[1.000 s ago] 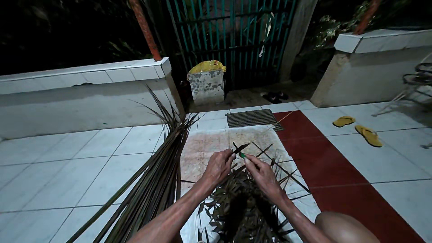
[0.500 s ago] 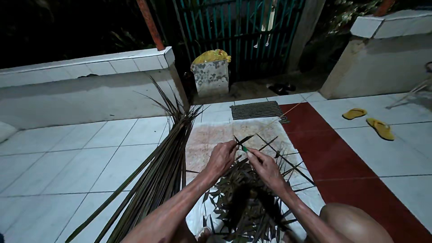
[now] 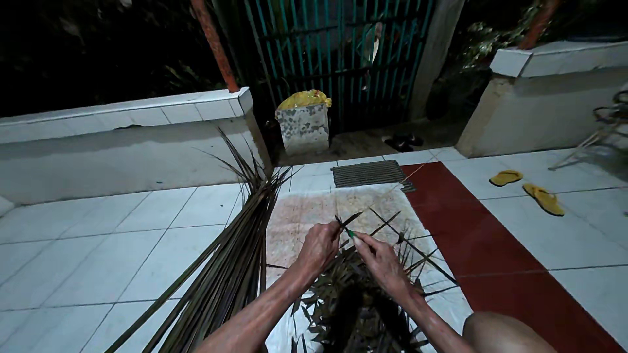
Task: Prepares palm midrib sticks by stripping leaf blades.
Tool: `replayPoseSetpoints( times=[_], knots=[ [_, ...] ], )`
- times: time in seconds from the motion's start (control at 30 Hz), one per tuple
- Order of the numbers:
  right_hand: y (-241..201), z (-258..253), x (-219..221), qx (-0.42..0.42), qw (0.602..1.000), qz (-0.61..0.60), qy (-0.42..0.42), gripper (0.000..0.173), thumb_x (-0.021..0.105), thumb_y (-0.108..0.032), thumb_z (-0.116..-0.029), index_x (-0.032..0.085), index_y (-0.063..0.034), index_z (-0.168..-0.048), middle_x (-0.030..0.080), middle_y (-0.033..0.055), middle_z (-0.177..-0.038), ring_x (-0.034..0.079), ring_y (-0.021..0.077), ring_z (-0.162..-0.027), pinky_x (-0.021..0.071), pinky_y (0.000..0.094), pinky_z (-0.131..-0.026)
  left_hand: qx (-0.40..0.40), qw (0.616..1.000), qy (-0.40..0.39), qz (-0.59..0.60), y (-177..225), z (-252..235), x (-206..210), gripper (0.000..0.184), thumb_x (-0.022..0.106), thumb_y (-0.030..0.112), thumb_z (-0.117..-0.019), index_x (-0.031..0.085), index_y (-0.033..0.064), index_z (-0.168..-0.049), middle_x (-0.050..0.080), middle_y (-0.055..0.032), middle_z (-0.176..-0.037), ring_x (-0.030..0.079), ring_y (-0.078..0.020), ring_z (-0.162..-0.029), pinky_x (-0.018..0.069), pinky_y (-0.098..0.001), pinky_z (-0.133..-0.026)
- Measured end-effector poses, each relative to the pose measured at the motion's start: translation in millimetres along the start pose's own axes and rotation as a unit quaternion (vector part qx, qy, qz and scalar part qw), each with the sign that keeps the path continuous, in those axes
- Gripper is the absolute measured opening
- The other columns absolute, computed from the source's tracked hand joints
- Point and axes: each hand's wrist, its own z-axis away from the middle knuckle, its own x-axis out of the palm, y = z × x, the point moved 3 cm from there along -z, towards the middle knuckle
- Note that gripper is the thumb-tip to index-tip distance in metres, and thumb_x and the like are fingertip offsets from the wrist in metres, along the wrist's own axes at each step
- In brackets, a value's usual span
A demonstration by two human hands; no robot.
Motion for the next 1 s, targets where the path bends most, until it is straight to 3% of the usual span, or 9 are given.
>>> replayPoseSetpoints(
  times=[0.3, 0.47, 1.0],
  knots=[
    [-6, -1, 1, 0.047, 0.998, 0.030, 0.016, 0.041, 0.047, -0.042, -0.1071, 0.071, -0.0211, -0.132, 0.068, 0.0003, -0.083, 0.061, 0.0126, -0.069, 0.0525, 0.0370, -0.068, -0.019, 0.995, -0.016, -0.098, 15, 2, 6, 0.028, 0.045, 0.017, -0.1057, 0.068, 0.0019, -0.105, 0.070, -0.0174, -0.087, 0.072, -0.0358, -0.085, 0.0579, -0.0523, -0.075],
    [-8, -3, 1, 0.058, 0.997, 0.043, 0.010, 0.041, 0.046, -0.044, -0.1075, 0.070, -0.0229, -0.133, 0.071, 0.0012, -0.089, 0.064, 0.0143, -0.076, 0.0534, 0.0399, -0.074, -0.004, 0.994, 0.003, -0.106, 12, 4, 8, 0.028, 0.045, 0.017, -0.1056, 0.069, 0.0026, -0.103, 0.070, -0.0159, -0.084, 0.072, -0.0342, -0.081, 0.0582, -0.0506, -0.072],
    [-8, -3, 8, 0.044, 0.998, 0.033, 0.024, 0.041, 0.047, -0.042, -0.1070, 0.071, -0.0213, -0.132, 0.071, 0.0019, -0.089, 0.065, 0.0150, -0.078, 0.0533, 0.0402, -0.075, 0.002, 0.994, 0.026, -0.107, 15, 12, 5, 0.027, 0.046, 0.015, -0.1038, 0.069, 0.0021, -0.098, 0.068, -0.0154, -0.078, 0.071, -0.0332, -0.076, 0.0575, -0.0493, -0.068]
  ],
)
